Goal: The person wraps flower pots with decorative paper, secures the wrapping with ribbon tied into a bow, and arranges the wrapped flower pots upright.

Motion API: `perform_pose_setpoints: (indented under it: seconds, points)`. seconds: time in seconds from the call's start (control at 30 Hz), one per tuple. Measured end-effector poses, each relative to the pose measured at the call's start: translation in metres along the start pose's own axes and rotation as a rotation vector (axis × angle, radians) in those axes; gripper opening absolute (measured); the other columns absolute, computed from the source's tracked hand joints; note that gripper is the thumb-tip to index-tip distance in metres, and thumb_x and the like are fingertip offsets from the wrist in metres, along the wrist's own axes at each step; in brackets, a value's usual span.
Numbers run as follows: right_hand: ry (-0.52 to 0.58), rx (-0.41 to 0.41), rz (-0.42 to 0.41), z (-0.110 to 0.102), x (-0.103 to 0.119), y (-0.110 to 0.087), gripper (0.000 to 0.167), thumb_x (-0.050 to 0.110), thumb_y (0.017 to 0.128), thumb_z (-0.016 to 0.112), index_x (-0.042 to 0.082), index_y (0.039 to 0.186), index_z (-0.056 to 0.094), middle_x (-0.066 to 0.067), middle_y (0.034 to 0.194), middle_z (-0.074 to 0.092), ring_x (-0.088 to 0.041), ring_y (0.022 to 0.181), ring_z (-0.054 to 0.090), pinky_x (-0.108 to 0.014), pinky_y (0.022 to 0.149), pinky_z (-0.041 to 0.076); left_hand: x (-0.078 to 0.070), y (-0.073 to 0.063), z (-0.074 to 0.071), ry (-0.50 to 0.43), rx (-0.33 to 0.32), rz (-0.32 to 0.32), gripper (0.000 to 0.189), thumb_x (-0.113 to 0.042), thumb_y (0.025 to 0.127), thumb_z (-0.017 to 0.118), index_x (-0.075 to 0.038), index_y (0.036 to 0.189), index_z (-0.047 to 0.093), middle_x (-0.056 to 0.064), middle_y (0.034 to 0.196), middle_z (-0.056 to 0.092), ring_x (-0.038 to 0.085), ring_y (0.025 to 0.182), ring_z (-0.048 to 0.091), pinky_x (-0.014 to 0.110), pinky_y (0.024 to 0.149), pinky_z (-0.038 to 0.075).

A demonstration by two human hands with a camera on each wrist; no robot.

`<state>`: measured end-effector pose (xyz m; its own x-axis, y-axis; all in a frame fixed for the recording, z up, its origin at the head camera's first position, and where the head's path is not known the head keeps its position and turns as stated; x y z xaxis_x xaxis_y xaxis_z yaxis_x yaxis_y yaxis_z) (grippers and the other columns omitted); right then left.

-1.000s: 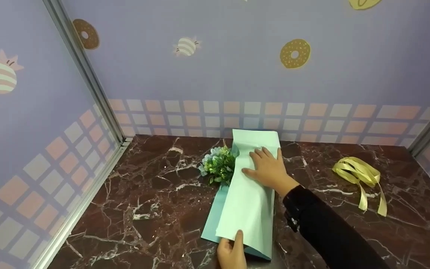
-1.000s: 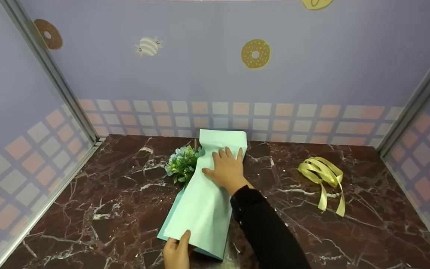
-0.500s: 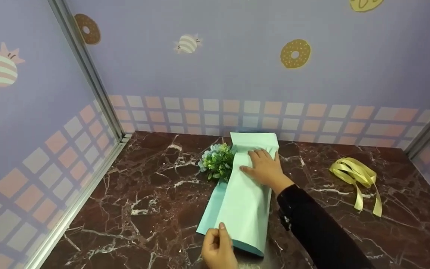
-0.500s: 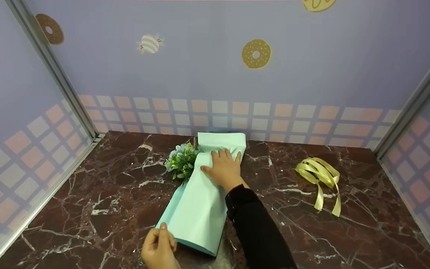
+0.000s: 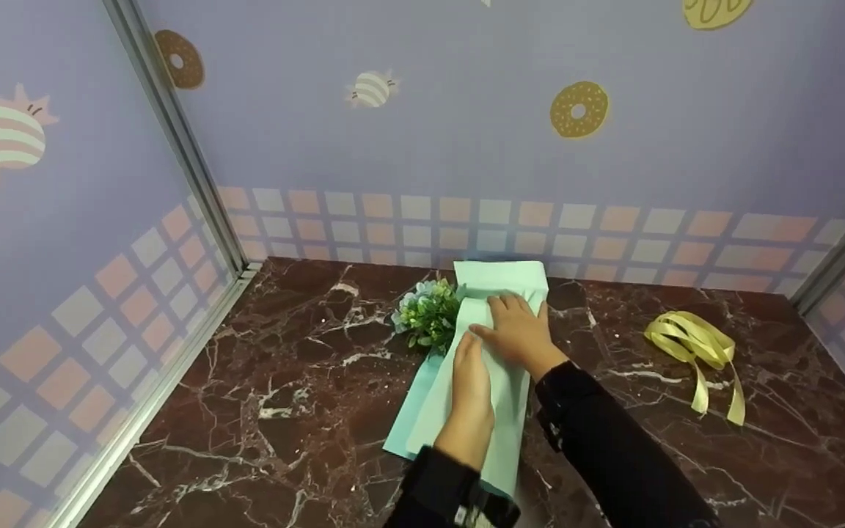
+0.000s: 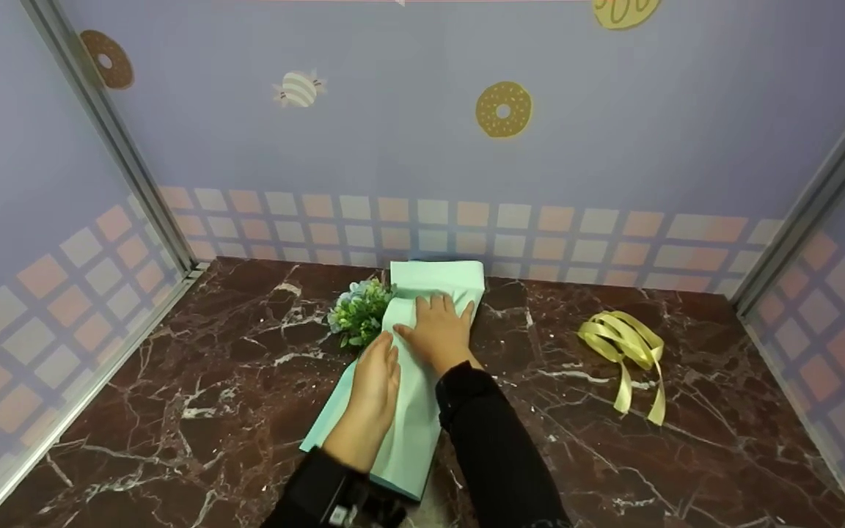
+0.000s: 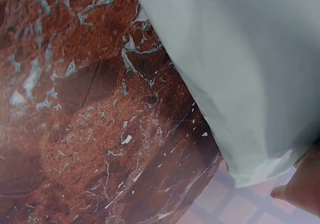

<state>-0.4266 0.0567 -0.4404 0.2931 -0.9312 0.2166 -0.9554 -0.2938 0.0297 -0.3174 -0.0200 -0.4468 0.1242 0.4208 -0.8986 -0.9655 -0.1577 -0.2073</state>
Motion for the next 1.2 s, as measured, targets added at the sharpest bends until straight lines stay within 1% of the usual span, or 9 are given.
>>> perform_pose_setpoints:
  seconds: [0.13,0.23,0.43,0.53,0.67,0.73,0.83,1.03,1.2]
  points:
    - [-0.009,-0.006,0.011,0.001,0.000,-0.002,0.064,0.048,0.100,0.044,0.007,0.150,0.036,-0.016,0.153,0.032,-0.034,0.143,0.022,-0.069,0.110,0.003,0.003,0.020,0.007,0.084,0.026,-0.032,0.055,-0.030,0.106,0.033,-0.005,0.155,0.022,0.016,0.161,0.013,0.036,0.145,0.014,0.054,0.115,0.018]
    - [-0.002,-0.012,0.010,0.001,0.002,-0.002,0.060,0.043,0.102,0.043,0.007,0.149,0.037,-0.017,0.151,0.035,-0.035,0.142,0.025,-0.070,0.109,0.005,0.006,0.025,0.009,0.107,0.027,-0.054,0.058,-0.034,0.106,0.033,-0.008,0.156,0.018,0.013,0.162,0.010,0.034,0.146,0.013,0.055,0.114,0.019]
    - [-0.031,-0.015,-0.004,-0.001,-0.003,-0.003,0.057,0.042,0.104,0.035,0.008,0.149,0.038,-0.016,0.147,0.041,-0.037,0.137,0.034,-0.068,0.110,0.004,0.009,0.031,0.013,0.166,0.041,-0.061,0.062,-0.041,0.105,0.034,-0.009,0.156,0.017,0.014,0.162,0.011,0.035,0.145,0.016,0.055,0.114,0.021]
    - [-0.047,-0.026,-0.020,-0.005,-0.009,-0.006,0.053,0.037,0.105,0.033,0.008,0.149,0.039,-0.017,0.144,0.045,-0.039,0.133,0.038,-0.068,0.110,0.006,0.008,0.038,0.012,0.255,0.042,-0.033,0.061,-0.035,0.106,0.034,-0.004,0.155,0.019,0.015,0.161,0.010,0.035,0.145,0.014,0.051,0.115,0.022]
    - [-0.028,-0.034,-0.030,-0.008,-0.015,-0.010,0.051,0.036,0.106,0.032,0.009,0.149,0.040,-0.017,0.142,0.048,-0.039,0.132,0.039,-0.067,0.110,0.007,0.002,0.053,0.007,0.467,0.052,0.033,0.055,-0.028,0.106,0.031,0.002,0.152,0.025,0.017,0.160,0.015,0.033,0.145,0.015,0.045,0.116,0.020]
    - [-0.003,-0.038,-0.025,-0.009,-0.019,-0.012,0.052,0.036,0.106,0.033,0.010,0.149,0.040,-0.017,0.142,0.049,-0.040,0.132,0.039,-0.067,0.111,0.007,-0.003,0.060,0.006,0.583,0.064,0.063,0.054,-0.027,0.106,0.030,0.002,0.151,0.028,0.017,0.159,0.019,0.032,0.145,0.018,0.044,0.117,0.019]
    - [0.031,-0.049,0.000,-0.009,-0.031,-0.016,0.053,0.037,0.106,0.034,0.008,0.150,0.039,-0.017,0.142,0.050,-0.040,0.132,0.038,-0.065,0.111,0.008,-0.009,0.071,0.010,0.708,0.097,0.101,0.051,-0.028,0.106,0.030,-0.002,0.150,0.033,0.014,0.157,0.028,0.030,0.144,0.024,0.042,0.116,0.020]
    - [0.075,-0.072,0.056,-0.002,-0.052,-0.031,0.055,0.037,0.104,0.041,0.006,0.149,0.039,-0.016,0.140,0.052,-0.038,0.127,0.041,-0.062,0.108,0.017,-0.015,0.083,0.021,0.873,0.204,0.180,0.047,-0.025,0.106,0.035,-0.005,0.148,0.041,0.013,0.150,0.040,0.028,0.139,0.034,0.042,0.114,0.027]
    - [0.121,-0.127,0.076,-0.005,-0.055,-0.036,0.053,0.040,0.103,0.044,0.009,0.145,0.047,-0.016,0.133,0.058,-0.038,0.119,0.046,-0.060,0.102,0.023,-0.018,0.091,0.023,0.910,0.203,0.250,0.043,-0.022,0.106,0.039,-0.004,0.145,0.045,0.014,0.145,0.047,0.030,0.136,0.040,0.044,0.111,0.032]
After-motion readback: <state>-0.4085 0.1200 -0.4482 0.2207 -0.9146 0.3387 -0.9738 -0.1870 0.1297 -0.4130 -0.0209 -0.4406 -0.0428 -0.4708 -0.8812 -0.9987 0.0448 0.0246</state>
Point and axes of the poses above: each hand's wrist, its own y-axis towards the middle knuckle, its own z-axis out of the palm, x = y × z, the point moved 8 cm from there along y, towards the middle knuckle
